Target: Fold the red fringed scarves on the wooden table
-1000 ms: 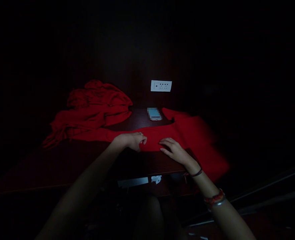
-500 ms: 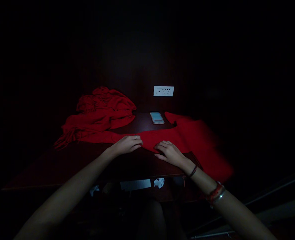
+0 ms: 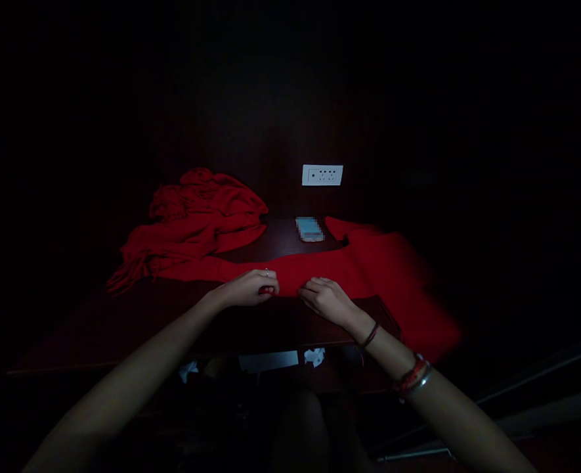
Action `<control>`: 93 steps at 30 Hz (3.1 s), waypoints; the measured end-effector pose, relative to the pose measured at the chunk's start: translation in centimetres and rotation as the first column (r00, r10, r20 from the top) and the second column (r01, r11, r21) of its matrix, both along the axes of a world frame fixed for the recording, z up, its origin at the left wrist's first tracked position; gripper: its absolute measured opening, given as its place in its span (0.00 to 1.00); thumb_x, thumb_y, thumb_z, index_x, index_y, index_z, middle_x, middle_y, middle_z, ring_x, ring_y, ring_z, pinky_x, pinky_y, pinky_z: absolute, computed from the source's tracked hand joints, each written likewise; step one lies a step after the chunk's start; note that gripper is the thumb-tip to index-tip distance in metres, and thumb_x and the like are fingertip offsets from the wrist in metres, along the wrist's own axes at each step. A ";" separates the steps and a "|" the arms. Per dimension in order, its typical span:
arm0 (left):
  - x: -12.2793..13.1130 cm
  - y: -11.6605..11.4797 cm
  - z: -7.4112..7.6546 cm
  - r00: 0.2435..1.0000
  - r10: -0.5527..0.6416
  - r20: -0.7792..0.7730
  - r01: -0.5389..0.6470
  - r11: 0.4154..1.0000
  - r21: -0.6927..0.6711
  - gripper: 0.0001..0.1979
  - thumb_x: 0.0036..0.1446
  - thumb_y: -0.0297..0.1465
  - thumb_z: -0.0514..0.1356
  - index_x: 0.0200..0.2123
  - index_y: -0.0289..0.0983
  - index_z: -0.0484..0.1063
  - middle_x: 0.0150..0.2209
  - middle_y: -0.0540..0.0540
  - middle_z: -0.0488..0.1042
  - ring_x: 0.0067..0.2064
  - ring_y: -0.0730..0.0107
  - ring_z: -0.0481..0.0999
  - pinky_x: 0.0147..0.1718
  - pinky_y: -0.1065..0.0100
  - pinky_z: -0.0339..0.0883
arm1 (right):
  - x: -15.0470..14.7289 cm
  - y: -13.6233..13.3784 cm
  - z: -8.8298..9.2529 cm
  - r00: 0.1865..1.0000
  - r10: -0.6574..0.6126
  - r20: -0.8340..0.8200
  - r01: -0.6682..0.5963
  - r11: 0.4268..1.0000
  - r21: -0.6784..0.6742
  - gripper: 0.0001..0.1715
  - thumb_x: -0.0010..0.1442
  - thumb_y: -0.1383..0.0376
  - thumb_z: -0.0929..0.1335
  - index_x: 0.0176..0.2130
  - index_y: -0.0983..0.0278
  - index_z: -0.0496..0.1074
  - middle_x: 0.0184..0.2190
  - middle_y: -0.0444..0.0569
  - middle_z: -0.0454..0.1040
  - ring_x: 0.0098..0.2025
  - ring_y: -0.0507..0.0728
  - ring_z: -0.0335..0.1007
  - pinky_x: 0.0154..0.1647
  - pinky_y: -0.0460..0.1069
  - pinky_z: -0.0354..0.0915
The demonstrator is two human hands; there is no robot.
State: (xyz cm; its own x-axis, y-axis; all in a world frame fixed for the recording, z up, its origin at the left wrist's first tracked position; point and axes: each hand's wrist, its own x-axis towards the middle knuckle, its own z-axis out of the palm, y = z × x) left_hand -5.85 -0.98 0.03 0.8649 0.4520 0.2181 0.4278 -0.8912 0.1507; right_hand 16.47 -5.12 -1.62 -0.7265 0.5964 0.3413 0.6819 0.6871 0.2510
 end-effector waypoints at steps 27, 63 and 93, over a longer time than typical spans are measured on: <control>-0.4 -0.3 0.5 0.996 -0.013 -0.089 0.009 0.999 -0.045 0.13 0.40 0.16 0.48 0.28 0.36 0.64 0.29 0.51 0.64 0.32 0.76 0.63 0.32 0.76 0.55 | 0.4 0.4 -0.1 0.995 0.020 -0.100 -0.026 0.998 -0.061 0.10 0.56 0.68 0.59 0.30 0.65 0.67 0.29 0.47 0.65 0.32 0.51 0.57 0.35 0.46 0.54; -0.4 -0.4 1.2 1.000 -0.004 -0.027 -0.002 0.975 -0.223 0.12 0.52 0.27 0.53 0.41 0.39 0.67 0.31 0.49 0.68 0.31 0.76 0.66 0.31 0.76 0.58 | -1.2 13.7 2.0 0.824 -0.496 -0.273 0.351 0.825 -0.443 0.13 0.56 0.69 0.56 0.40 0.69 0.63 0.37 0.55 0.69 0.38 0.54 0.64 0.37 0.46 0.57; 0.6 5.4 1.6 0.798 0.585 -0.144 -0.601 0.792 -0.113 0.30 0.55 0.45 0.40 0.56 0.32 0.47 0.55 0.38 0.53 0.55 0.62 0.52 0.51 0.65 0.46 | -1.3 8.9 0.4 0.929 -0.371 -0.008 0.301 0.767 -0.567 0.40 0.50 0.41 0.46 0.58 0.54 0.35 0.60 0.44 0.33 0.59 0.63 0.22 0.51 0.67 0.25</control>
